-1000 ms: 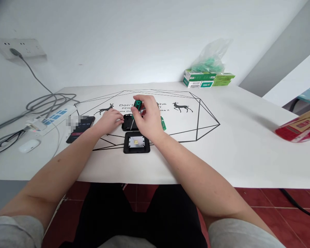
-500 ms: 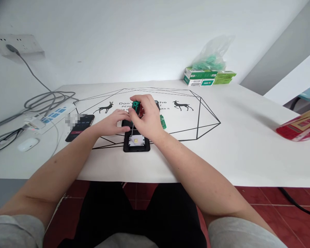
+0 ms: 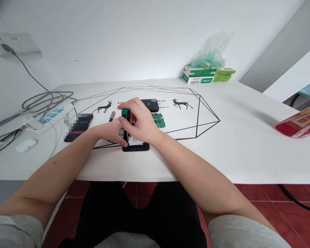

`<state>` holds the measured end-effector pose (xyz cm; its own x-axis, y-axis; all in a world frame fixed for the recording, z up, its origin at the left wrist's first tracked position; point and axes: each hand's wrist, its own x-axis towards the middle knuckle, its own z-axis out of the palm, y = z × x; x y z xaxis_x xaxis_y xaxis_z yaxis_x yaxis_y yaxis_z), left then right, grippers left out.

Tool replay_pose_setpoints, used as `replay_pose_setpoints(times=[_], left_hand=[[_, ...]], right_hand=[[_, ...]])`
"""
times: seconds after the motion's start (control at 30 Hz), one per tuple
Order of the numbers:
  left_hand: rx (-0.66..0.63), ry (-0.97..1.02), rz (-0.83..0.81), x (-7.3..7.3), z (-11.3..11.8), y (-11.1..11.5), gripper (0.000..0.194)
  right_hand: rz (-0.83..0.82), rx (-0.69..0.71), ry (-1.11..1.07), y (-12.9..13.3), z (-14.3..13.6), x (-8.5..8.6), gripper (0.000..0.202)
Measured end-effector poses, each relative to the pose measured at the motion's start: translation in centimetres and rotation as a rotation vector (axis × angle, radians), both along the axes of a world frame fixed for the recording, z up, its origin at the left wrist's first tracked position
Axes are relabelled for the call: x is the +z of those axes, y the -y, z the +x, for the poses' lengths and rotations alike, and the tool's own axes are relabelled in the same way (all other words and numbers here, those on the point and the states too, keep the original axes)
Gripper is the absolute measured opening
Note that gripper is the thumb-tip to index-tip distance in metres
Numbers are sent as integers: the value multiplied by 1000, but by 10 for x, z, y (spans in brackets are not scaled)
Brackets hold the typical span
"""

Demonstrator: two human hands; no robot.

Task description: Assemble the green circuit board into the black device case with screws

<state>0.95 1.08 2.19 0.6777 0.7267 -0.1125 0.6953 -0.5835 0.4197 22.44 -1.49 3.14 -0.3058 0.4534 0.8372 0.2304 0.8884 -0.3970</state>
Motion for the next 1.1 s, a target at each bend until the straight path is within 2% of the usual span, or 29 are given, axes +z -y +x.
replay_pose_setpoints(times=[0.23,0.37,0.53,0.7,0.87,1.1], left_hand=[[18,-14,6,1,1,1,69],[47,-44,9,0,1,2,67],[-37,-38,31,4,3,2,70],[-21,-42,16,2,3,1,72],[-5,-93,-33,2,2,1,60],[-5,-132,-45,4,2,0,68]], right_hand=[[-19,2,3,0,-1,-2,23],[34,20,4,-3,-3,-4,22],[41,73,28,-5,-2,-5,19],[15,46,8,-5,-1,-6,19],[52,28,-61,-6,-1,-5,17],[92,33,-77,-7,-1,-4,18]])
